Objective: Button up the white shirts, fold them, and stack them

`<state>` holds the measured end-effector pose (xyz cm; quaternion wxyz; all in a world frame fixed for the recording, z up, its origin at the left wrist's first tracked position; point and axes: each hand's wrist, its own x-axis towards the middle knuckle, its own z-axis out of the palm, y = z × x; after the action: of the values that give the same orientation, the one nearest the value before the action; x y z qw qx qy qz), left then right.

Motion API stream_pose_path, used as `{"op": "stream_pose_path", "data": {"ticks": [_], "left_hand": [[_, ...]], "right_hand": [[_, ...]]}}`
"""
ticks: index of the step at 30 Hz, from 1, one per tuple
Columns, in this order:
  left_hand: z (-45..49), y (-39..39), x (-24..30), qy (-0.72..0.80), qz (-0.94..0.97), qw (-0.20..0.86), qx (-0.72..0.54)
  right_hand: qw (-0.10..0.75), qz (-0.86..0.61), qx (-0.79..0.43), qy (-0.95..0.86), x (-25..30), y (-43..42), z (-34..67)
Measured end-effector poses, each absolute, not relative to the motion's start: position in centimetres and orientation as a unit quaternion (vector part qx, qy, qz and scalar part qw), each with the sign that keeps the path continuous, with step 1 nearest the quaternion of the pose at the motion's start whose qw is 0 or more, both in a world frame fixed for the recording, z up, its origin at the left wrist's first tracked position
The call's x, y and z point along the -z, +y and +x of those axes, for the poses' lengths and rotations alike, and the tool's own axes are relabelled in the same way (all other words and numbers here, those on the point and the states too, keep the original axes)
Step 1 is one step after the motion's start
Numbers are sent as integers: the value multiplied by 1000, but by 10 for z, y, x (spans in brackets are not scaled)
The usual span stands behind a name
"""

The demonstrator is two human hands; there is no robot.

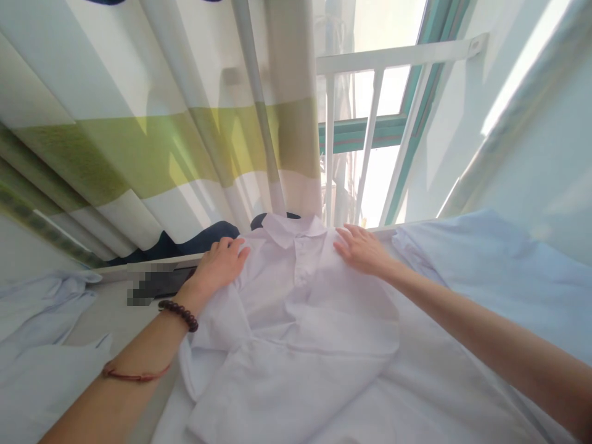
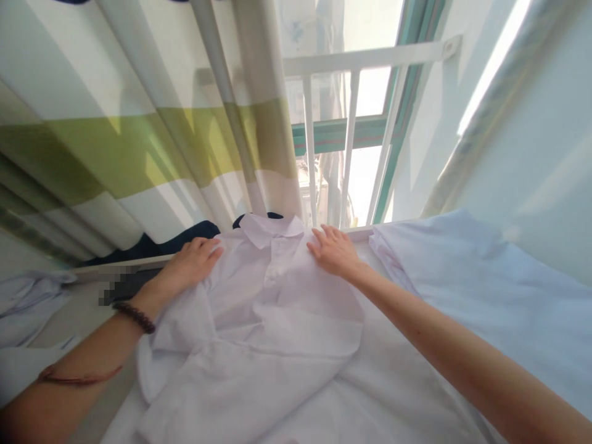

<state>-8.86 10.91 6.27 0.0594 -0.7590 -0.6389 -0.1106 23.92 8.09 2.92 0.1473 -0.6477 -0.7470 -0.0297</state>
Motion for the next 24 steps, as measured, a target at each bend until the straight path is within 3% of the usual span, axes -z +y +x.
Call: {"op": "stream_pose_path", "data": {"ticks": [3, 7, 13, 18, 24], "left_hand": [[-105, 106, -51, -652, -753, 22, 86], [-120, 113, -43, -667, -736, -19, 113], [-132, 97, -39, -636, -747, -66, 182], [-128, 98, -60, -602, -737, -3, 306], [-127, 120, -82, -634, -681, 10, 366]], "right_hand": [[97, -653, 10, -751, -18, 80, 237], [90, -662, 13, -744, -17, 79, 240], [139, -685, 47, -714, -6, 38, 251], [195, -702, 14, -684, -8, 41, 262], [260, -714, 51, -648, -28, 67, 267]]}}
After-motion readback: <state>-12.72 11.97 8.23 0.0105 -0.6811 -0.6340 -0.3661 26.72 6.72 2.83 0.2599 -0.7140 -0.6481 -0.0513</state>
